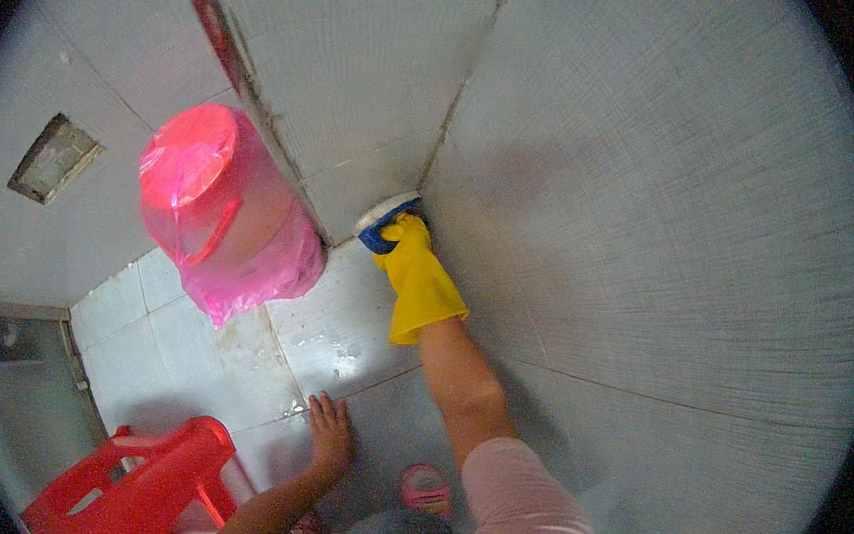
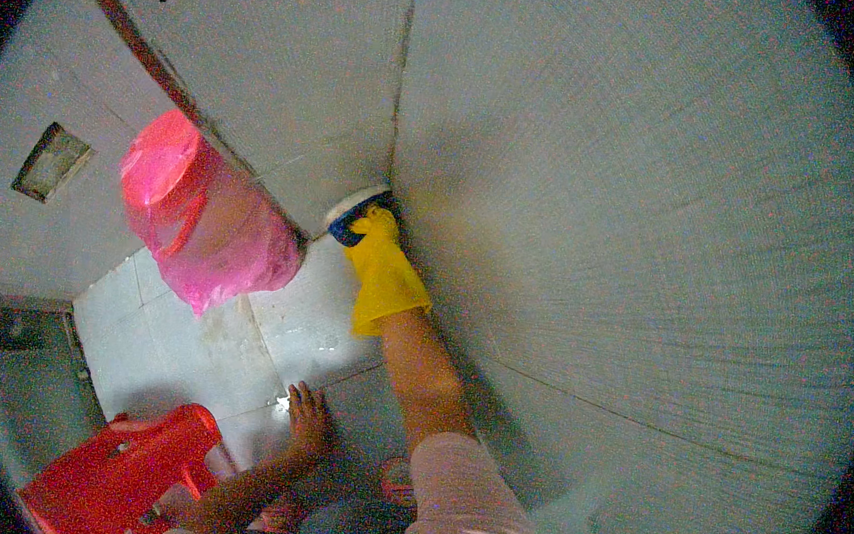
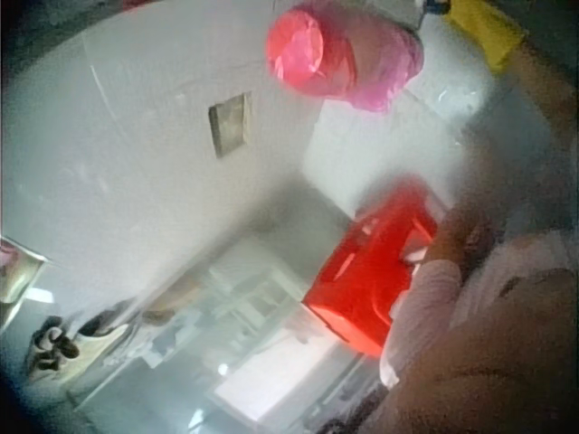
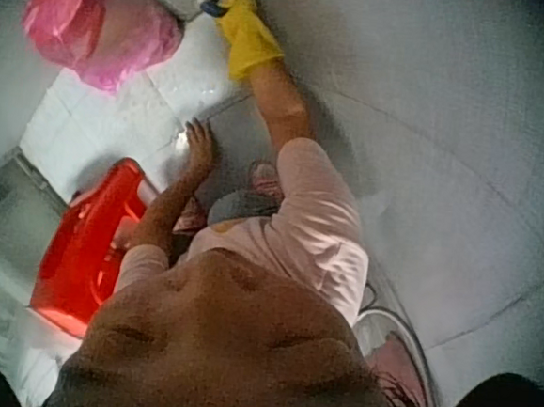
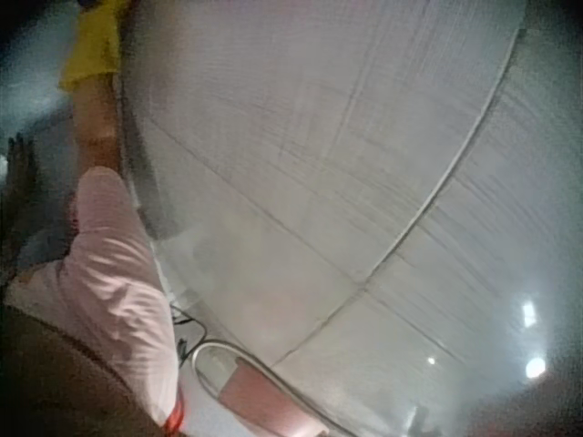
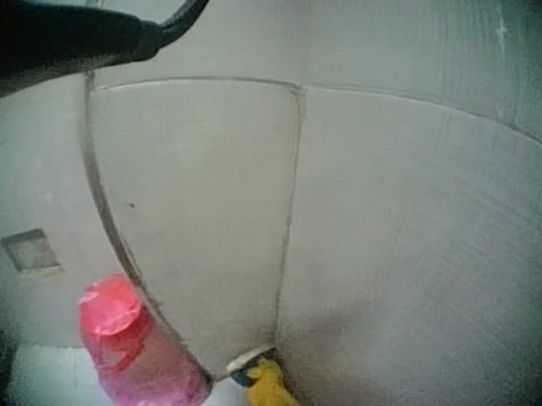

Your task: The person scrubs the tiled floor and wall corners of a bathroom using a blue sponge and yellow gloves. They apply a cleaning spray from a green bottle and use a metal scraper to remove grime from the grout lines. The person moves a red plastic stool to access different areas and continues scrubbing the floor and walls.

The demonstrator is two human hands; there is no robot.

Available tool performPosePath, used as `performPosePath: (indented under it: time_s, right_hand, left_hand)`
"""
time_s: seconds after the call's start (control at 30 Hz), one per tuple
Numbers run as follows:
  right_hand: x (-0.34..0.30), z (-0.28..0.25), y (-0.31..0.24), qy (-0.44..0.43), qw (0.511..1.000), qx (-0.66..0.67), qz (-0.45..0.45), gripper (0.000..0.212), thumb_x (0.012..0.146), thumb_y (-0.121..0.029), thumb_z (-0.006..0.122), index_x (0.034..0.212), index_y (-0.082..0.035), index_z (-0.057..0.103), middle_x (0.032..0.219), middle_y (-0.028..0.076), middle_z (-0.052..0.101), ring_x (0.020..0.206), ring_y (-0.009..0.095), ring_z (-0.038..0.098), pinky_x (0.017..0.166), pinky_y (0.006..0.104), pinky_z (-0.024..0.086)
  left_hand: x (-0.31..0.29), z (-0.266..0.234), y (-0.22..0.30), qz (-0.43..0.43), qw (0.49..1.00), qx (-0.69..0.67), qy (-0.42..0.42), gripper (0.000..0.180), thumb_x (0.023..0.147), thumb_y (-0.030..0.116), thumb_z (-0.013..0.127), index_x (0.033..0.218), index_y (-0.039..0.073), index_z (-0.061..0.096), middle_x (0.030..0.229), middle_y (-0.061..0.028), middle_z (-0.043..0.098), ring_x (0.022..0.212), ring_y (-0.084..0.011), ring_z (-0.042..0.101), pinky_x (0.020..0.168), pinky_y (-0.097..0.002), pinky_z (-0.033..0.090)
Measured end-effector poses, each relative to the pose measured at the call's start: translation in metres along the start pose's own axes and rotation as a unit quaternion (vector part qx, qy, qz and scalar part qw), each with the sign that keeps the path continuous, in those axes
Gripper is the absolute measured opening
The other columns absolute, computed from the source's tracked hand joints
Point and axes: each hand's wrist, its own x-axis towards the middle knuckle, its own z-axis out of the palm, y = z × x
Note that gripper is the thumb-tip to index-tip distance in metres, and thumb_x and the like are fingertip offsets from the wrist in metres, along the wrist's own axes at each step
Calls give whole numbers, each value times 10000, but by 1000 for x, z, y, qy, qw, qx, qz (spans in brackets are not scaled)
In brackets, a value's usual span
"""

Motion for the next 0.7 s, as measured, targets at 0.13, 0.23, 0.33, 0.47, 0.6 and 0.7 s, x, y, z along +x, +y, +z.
performPosePath:
  time_s: [0.13, 0.23, 0.33, 0.47, 0.6, 0.7]
  right_hand:
    - [9, -55, 29, 73, 907, 405, 92, 349, 866, -315, 408, 1138, -127, 522, 1155, 50, 535, 1060, 238, 490, 913, 377, 370]
    - [1, -140, -85, 134, 499, 795, 318, 256, 842, -308, 485, 1015, -134, 557, 968, 63, 580, 870, 230, 537, 798, 370, 423]
    - [-11, -180, -102, 160, 450, 839, 262, 138, 839, -256, 534, 912, -139, 542, 776, 34, 549, 682, 175, 512, 646, 321, 436]
    - [-58, -235, -151, 141, 661, 703, 221, 156, 860, -255, 565, 942, -122, 554, 786, 14, 584, 685, 119, 549, 595, 263, 458]
    - [-104, -219, -134, -53, 871, 425, 240, 234, 884, -270, 528, 1013, -74, 527, 762, 47, 590, 596, 136, 564, 556, 267, 463]
    - [-127, -202, -118, 0, 989, -111, 100, 378, 844, -304, 567, 1103, -40, 490, 838, 158, 616, 637, 268, 600, 609, 384, 485]
  left_hand:
    - [21, -1, 20, 42, 998, -31, 33, 508, 846, 134, 392, 1319, -22, 295, 1373, -338, 151, 1267, -528, 100, 1041, -562, 108]
    - [7, 11, 1, 4, 1000, -5, 24, 541, 841, 158, 413, 1332, -22, 276, 1383, -329, 135, 1270, -521, 103, 1041, -562, 92]
    - [9, 10, 5, 9, 996, 92, 3, 570, 846, 193, 416, 1363, 24, 246, 1399, -307, 119, 1280, -506, 95, 1039, -568, 82]
    - [16, 19, 3, -18, 1000, -15, -14, 563, 863, 276, 401, 1373, 82, 262, 1421, -268, 103, 1283, -500, 90, 1034, -574, 79]
    - [20, 33, 19, -63, 986, 151, 1, 539, 888, 275, 360, 1388, 116, 237, 1436, -229, 101, 1285, -493, 102, 1017, -606, 80]
    - [16, 3, 28, -49, 989, 124, -59, 535, 897, 256, 346, 1395, 117, 209, 1434, -234, 104, 1286, -490, 104, 1017, -606, 79]
